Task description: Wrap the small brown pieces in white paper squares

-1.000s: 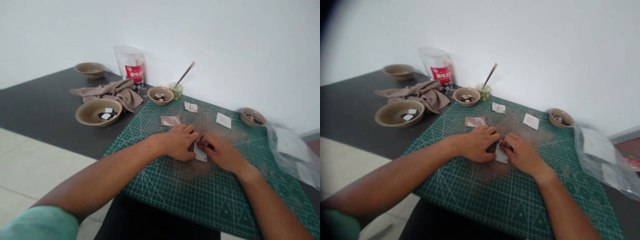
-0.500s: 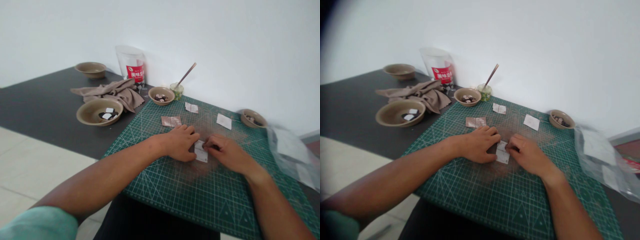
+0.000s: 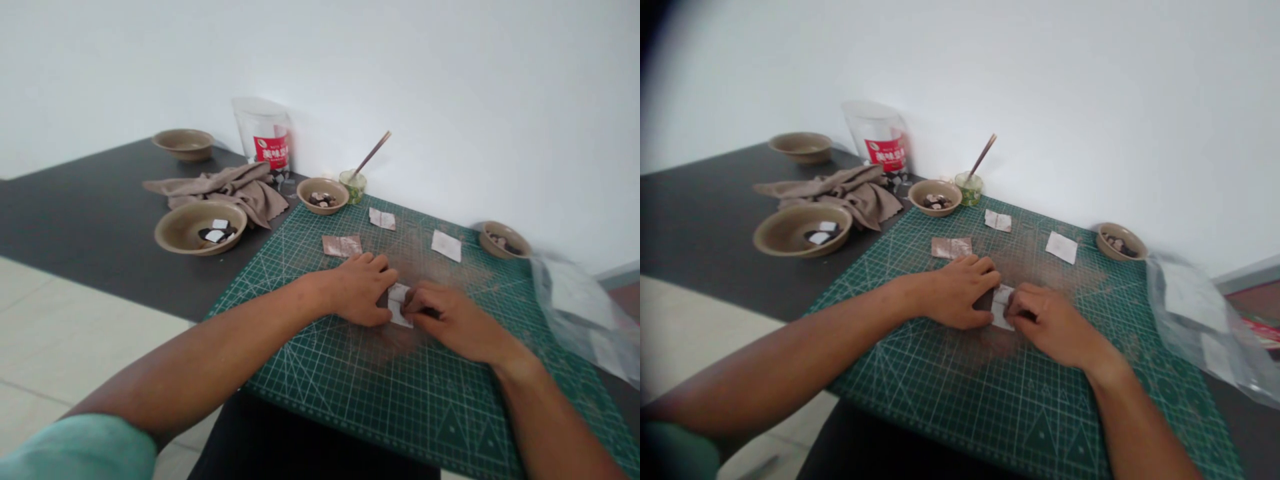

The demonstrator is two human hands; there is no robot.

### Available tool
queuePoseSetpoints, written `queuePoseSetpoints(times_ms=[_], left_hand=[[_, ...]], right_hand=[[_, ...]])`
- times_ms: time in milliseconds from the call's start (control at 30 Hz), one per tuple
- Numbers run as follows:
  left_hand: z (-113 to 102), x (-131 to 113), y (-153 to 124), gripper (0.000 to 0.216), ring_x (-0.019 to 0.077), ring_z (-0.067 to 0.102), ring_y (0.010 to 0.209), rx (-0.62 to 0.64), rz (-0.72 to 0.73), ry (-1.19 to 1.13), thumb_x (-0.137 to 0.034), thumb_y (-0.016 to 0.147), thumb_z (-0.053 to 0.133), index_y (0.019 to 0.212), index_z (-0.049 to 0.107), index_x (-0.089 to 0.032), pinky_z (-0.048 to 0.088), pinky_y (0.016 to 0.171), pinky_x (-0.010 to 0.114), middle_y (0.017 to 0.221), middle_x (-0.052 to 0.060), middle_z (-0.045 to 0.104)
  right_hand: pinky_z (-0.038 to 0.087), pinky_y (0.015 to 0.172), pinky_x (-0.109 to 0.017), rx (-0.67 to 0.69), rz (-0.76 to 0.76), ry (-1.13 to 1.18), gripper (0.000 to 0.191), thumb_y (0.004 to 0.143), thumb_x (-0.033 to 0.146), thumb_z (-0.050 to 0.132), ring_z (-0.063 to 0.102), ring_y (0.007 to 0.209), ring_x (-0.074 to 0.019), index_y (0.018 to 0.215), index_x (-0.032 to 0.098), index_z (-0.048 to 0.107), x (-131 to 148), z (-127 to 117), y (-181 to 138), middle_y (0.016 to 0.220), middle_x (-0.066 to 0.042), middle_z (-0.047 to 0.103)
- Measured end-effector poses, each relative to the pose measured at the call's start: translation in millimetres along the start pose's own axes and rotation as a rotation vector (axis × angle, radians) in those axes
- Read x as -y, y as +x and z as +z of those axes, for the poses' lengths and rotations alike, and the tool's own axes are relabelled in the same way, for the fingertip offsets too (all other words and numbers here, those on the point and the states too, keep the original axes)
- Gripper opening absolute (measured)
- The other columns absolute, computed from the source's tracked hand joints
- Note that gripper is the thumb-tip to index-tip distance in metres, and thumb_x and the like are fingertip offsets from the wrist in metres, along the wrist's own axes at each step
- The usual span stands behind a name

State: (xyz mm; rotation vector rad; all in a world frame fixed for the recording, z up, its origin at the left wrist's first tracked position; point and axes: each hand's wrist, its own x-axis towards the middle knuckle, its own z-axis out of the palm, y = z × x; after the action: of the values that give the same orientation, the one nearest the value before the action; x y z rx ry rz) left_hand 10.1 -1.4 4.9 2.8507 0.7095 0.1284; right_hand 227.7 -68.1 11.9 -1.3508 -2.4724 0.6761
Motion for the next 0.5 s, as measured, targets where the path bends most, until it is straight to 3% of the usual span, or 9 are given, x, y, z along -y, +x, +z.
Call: queuePoseSetpoints(times_ms=[100, 200, 400, 500], left_hand=[[0.8, -0.2, -0.2, 0.041, 0.0296, 0.052, 0.103, -0.015, 0.001, 0.000, -0.050, 0.084, 0.055, 0.110, 0.053, -0.019, 0.042, 0.092, 0.044, 0.119, 0.013, 0.053], [2.0, 0.3, 0.0, 0.042, 0.0294, 0.051, 0.106, -0.026, 0.003, -0.014, -0.050, 0.083, 0.057, 0.111, 0.053, -0.019, 0.041, 0.095, 0.044, 0.117, 0.012, 0.053], [1.3, 0.9, -0.9, 0.041, 0.0291, 0.051, 0.104, -0.013, 0.007, -0.025, -0.051, 0.083, 0.056, 0.108, 0.053, -0.019, 0.042, 0.095, 0.045, 0.118, 0.012, 0.053], [1.1, 0.7, -0.8, 0.039, 0.0286, 0.051, 0.104, -0.016, 0.008, -0.029, -0.050, 0.082, 0.057, 0.106, 0.053, -0.019, 0.042, 0.095, 0.044, 0.118, 0.011, 0.053]], right_hand=[[0.045, 0.081, -0.034, -0.053, -0.025, -0.040, 0.012, 0.093, 0.016, 0.056, 0.062, 0.088, -0.0184, 0.088, 0.022, 0.065, 0.9, 6.0, 5.3, 0.094, -0.003, 0.068], [0.045, 0.080, -0.035, -0.171, 0.066, -0.127, 0.010, 0.092, 0.016, 0.058, 0.061, 0.087, -0.0196, 0.085, 0.020, 0.064, -5.4, 4.3, 7.7, 0.092, -0.004, 0.067], [0.047, 0.077, -0.030, 0.009, -0.020, 0.028, 0.011, 0.092, 0.014, 0.059, 0.062, 0.084, -0.0160, 0.086, 0.022, 0.065, 2.1, 0.3, -0.7, 0.091, -0.001, 0.067], [0.046, 0.081, -0.033, -0.100, -0.012, -0.037, 0.012, 0.093, 0.014, 0.057, 0.062, 0.088, -0.0182, 0.086, 0.021, 0.064, 3.2, 6.9, 5.0, 0.093, -0.003, 0.067]])
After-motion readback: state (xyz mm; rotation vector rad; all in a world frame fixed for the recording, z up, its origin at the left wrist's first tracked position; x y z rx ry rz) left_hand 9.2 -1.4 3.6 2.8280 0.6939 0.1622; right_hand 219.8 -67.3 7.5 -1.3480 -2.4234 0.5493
